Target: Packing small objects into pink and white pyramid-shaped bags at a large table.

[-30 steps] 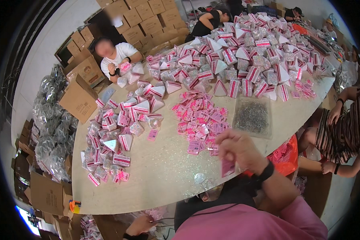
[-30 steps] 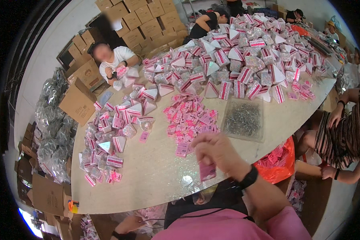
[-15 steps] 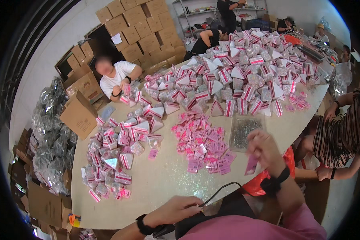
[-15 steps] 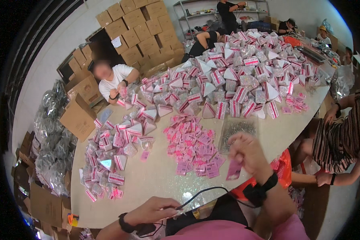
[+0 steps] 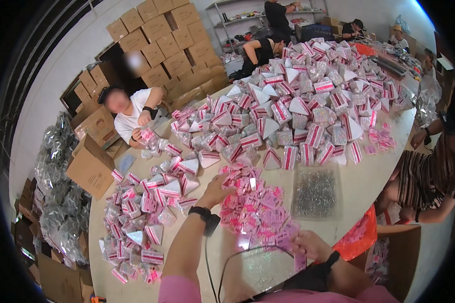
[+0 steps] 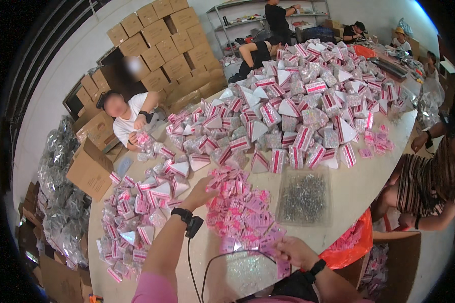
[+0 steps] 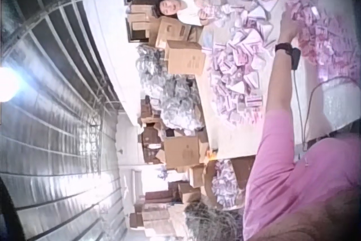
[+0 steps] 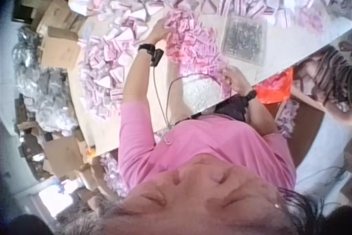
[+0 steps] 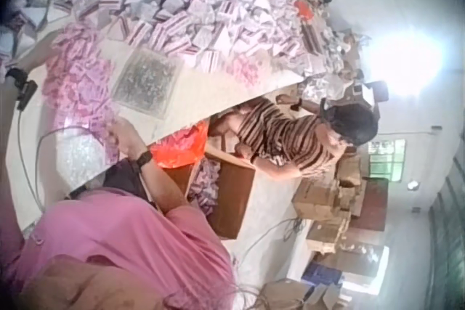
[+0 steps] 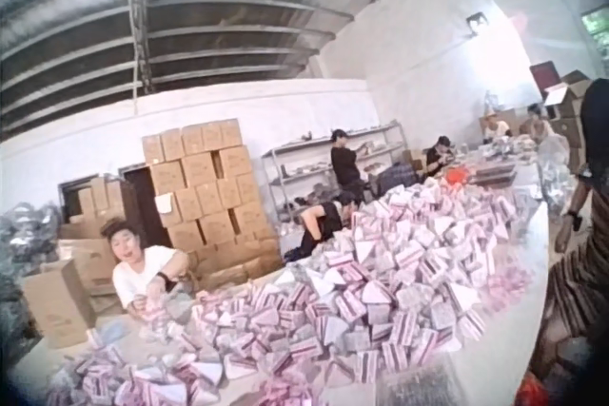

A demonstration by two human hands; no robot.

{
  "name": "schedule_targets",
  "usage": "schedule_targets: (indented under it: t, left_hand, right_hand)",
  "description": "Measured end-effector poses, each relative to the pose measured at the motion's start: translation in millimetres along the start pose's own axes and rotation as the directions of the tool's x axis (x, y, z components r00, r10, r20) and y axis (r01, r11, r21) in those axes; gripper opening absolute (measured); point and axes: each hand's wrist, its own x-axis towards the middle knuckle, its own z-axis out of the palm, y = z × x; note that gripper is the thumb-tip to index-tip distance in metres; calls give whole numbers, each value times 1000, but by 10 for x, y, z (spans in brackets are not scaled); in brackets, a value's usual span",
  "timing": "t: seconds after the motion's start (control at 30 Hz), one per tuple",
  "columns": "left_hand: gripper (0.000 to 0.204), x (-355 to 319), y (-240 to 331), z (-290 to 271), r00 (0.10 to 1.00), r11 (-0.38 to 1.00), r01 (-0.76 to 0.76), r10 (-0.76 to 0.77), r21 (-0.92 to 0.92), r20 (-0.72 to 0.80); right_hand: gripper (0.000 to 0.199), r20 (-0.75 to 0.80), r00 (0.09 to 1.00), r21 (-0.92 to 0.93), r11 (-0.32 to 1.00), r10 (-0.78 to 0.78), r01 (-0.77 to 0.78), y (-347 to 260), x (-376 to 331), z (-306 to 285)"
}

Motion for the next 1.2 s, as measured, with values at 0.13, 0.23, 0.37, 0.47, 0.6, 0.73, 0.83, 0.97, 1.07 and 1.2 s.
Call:
schedule_targets:
  t: [0.13, 0.23, 0.37, 0.47, 0.6, 0.73, 0.83, 0.97, 1.07, 1.2]
  left_hand:
    - [75, 519, -74, 242, 1000, 999, 4, -5, 40, 30]
    - [69, 657, -163, 504, 995, 999, 18, -22, 43, 102]
    - [59, 605, 203, 266, 903, 959, -92, -33, 269, 428]
    - [64, 1018, 267, -67, 767, 960, 45, -210, 276, 606]
    - [67, 1364, -36, -41, 998, 977, -21, 34, 212, -58]
    - [74, 1759, 201, 30, 998, 960, 25, -9, 278, -58]
    - [78, 1959, 382, 255, 997, 949, 70, -69, 307, -14]
    - [77, 1888, 327, 464, 995, 952, 103, -95, 290, -41]
    - [71, 1741, 169, 512, 1000, 978, 17, -21, 206, 19]
    - [55, 1479, 172, 254, 986, 997, -71, 69, -11, -154]
  right_hand:
    - [16, 203, 974, 130, 983, 99, -127, 41, -8, -223]
    - [15, 229, 970, 193, 973, 80, -126, 74, 16, -242]
    - [15, 186, 977, 99, 988, 102, -122, -34, -16, -193]
    - [16, 139, 980, -2, 989, 144, -145, -68, -21, -163]
    - [17, 168, 983, -228, 973, 71, -31, -241, -41, -74]
    - [34, 132, 980, -78, 987, 148, -139, -256, -27, -85]
    - [27, 69, 993, -179, 981, 92, -79, -390, -68, 11]
    - [24, 57, 996, -166, 984, 71, -61, -395, -43, 70]
    - [23, 48, 995, -143, 987, 87, -79, -427, -30, 98]
    - [22, 19, 998, -53, 997, 62, -61, -308, -16, 87]
